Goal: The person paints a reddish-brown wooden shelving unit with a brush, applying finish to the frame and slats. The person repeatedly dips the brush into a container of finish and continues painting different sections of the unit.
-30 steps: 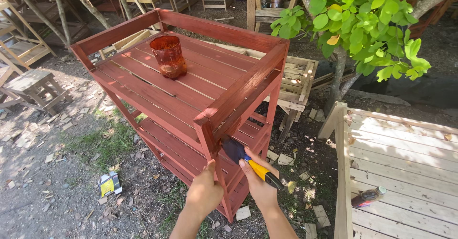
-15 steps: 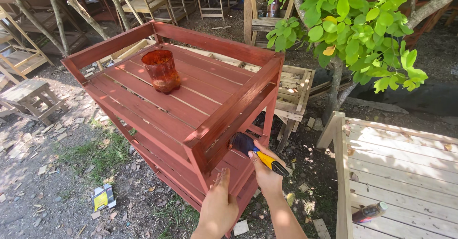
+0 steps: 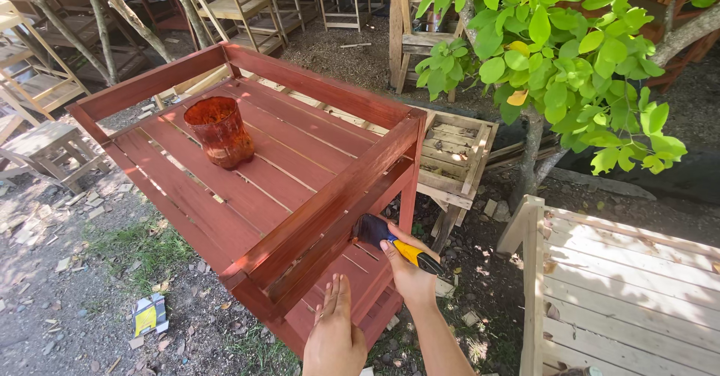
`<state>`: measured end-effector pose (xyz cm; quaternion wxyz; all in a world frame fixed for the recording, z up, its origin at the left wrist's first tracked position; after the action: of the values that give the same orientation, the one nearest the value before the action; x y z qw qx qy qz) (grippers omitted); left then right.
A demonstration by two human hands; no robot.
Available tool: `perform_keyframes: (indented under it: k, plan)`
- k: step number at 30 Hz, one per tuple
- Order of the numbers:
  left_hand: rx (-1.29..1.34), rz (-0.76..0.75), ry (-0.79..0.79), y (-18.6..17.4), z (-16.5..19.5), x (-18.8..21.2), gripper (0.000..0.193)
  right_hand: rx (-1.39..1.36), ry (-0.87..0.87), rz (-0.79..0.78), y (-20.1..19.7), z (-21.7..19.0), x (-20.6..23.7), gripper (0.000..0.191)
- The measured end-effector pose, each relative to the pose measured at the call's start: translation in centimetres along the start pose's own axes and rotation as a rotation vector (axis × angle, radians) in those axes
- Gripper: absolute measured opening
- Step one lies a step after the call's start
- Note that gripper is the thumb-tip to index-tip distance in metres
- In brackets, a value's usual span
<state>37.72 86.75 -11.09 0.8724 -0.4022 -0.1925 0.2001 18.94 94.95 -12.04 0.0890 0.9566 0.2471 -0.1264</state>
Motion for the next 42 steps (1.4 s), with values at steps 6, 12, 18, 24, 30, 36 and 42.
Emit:
perform_keyframes:
  k: [6, 12, 18, 24, 30, 36, 42]
  plan:
    - [-0.021, -0.001, -0.064, 1.5, -0.4, -1.9, 0.090, 0.018, 0.019, -0.011, -2.0, 1.1, -2.9, 0.035]
    - [-0.031, -0.047, -0.126, 3.2, -1.2, -4.5, 0.091, -0.018, 0.002, 0.014, -4.7, 1.9, -7.2, 0.037]
    - [0.009, -0.061, -0.155, 4.2, -0.5, -6.4, 0.094, 0.086, -0.054, 0.026, -7.1, 2.0, -11.1, 0.036]
    - [0.028, 0.008, -0.140, 3.4, 2.5, -7.1, 0.092, 0.105, -0.079, 0.202, -10.2, 0.7, -14.1, 0.036]
    - [0.062, -0.033, -0.160, 4.0, 3.3, -6.5, 0.090, -0.111, -0.026, 0.356, -9.7, 1.1, -11.4, 0.043]
    - [0.075, -0.058, -0.140, 4.4, 1.4, -5.6, 0.093, -0.424, 0.208, 0.355, -5.9, 2.9, -8.9, 0.046]
    - [0.086, -0.018, -0.088, 3.8, 1.0, -5.7, 0.091, -0.422, 0.275, 0.225, -2.6, 2.7, -3.9, 0.044]
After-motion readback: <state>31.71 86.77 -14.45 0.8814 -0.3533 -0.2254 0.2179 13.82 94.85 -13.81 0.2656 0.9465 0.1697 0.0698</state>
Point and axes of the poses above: each hand's wrist, its own x-axis away from the middle knuckle, its own y-axis out of the palm, z = x × y, the point moved 8 cm from there along -x, towards the middle knuckle, and after that the axes turned 9 degrees about -z, right-handed, at the moved point
